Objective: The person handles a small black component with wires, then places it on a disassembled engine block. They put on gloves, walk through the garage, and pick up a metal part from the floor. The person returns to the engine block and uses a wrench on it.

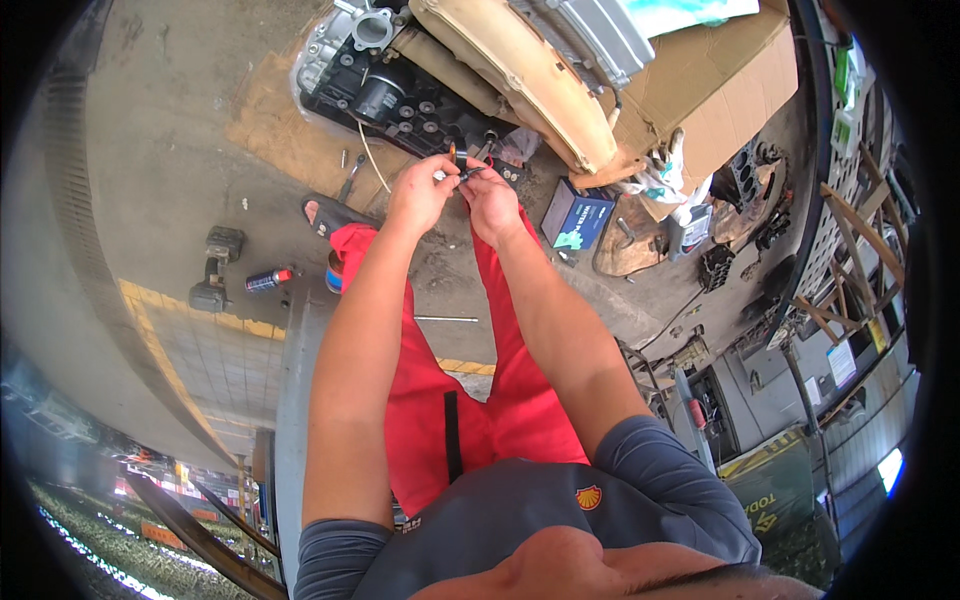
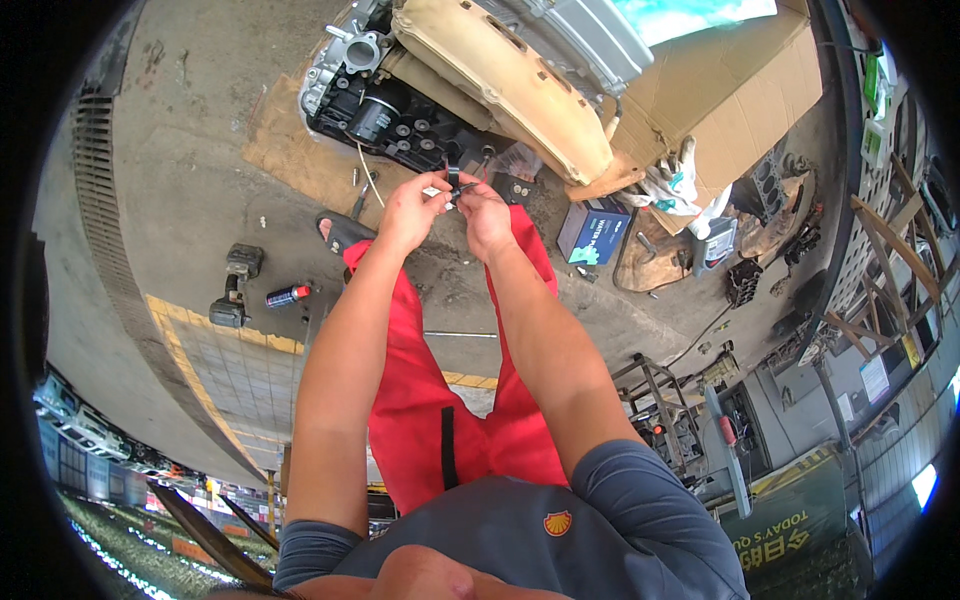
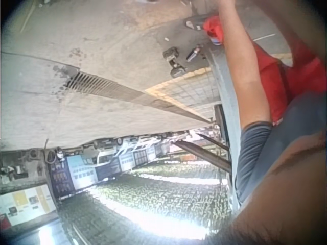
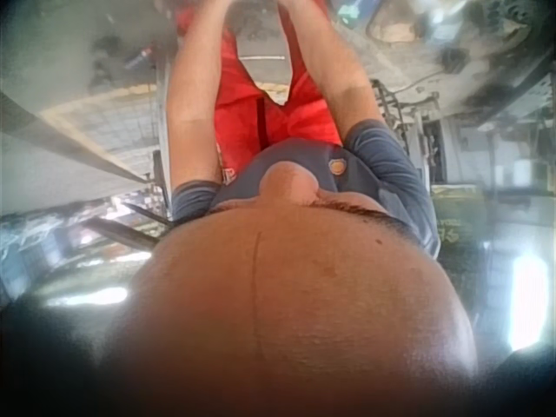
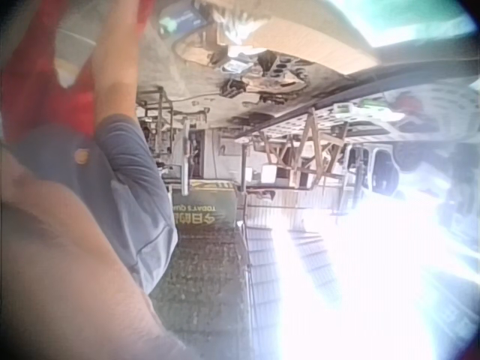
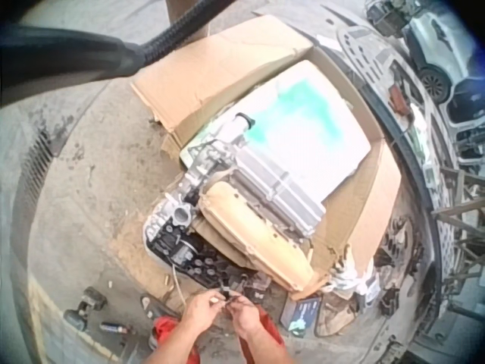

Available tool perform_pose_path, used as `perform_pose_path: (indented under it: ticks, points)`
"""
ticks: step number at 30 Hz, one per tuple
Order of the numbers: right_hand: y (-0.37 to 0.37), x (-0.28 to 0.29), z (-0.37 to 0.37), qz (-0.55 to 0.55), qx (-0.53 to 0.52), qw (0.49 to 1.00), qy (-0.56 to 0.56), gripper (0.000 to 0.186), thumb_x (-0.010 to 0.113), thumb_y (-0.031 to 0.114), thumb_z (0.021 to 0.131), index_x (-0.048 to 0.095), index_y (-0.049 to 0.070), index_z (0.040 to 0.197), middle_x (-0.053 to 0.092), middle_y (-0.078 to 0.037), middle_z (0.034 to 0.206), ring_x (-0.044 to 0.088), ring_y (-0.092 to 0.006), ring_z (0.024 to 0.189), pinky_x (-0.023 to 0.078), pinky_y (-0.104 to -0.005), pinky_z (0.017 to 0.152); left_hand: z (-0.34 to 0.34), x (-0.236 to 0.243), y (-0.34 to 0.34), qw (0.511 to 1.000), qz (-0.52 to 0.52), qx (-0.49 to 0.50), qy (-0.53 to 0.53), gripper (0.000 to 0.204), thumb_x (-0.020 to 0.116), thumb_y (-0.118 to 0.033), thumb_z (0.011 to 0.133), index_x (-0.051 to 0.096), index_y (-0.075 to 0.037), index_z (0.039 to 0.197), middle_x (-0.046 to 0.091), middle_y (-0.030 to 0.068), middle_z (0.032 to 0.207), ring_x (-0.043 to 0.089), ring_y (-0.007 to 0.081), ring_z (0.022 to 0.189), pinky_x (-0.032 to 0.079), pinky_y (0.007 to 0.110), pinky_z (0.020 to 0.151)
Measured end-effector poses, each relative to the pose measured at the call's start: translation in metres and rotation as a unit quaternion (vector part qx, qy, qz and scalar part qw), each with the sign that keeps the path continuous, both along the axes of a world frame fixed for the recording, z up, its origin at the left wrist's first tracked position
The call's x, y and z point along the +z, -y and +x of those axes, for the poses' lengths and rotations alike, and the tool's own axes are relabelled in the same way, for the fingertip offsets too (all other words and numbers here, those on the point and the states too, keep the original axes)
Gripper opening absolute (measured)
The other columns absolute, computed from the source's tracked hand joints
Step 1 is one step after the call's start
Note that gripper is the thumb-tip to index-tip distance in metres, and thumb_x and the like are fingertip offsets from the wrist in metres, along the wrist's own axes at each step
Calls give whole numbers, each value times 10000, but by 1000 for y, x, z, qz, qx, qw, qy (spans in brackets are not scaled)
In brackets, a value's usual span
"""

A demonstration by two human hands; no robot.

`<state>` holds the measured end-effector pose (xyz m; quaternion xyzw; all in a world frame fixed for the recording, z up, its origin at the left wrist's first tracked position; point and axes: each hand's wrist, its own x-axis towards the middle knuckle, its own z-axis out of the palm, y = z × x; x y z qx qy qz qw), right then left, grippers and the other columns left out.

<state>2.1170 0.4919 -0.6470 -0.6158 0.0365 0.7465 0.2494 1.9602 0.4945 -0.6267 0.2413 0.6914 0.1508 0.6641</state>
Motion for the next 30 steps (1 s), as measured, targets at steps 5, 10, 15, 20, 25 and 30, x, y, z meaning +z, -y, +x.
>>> perform_pose_path:
  ticks: [5,10,15,20,25,30]
  points:
    - [-7,13,3,-18,-51,998,-28,402,516,-37,942,610,28,1327,682,-76,1246,631,-168,1087,456,-297,976,0,-6,1,998,53,-24,-7,134,756,-61,885,718,-19,1007,728,19,964,635,125,691,513,284,659]
    - [-8,25,19,-47,59,972,221,275,584,65,984,645,28,1250,711,-89,1158,652,-157,1033,496,-294,923,3,-7,5,996,93,-4,-14,124,767,-67,845,713,-17,945,698,107,958,672,228,760,538,356,734]
    - [-32,25,9,183,252,903,295,320,681,199,954,673,-39,1168,736,-137,1045,697,-210,942,545,-320,860,11,0,6,989,146,-22,-32,128,755,-66,830,701,-16,935,686,127,963,685,291,790,544,382,757]
    - [-84,13,-8,129,564,765,284,575,758,362,835,685,-41,1238,725,-254,1161,716,-341,1099,538,-404,964,13,10,2,980,177,-59,-64,126,738,-75,837,693,-24,943,688,128,991,687,346,890,545,424,805]
    - [-98,22,-20,101,570,754,309,546,771,389,824,721,-5,1199,764,-184,1017,744,-296,983,552,-382,904,23,20,5,981,142,-22,-132,164,741,-100,844,689,-38,986,695,143,1014,682,364,956,546,447,827]
    - [-87,14,-8,135,584,722,346,515,785,432,816,745,17,1119,757,-119,900,737,-252,867,562,-362,804,24,35,-2,990,91,-36,-98,177,759,-129,839,679,-45,973,716,148,985,687,382,919,547,466,809]
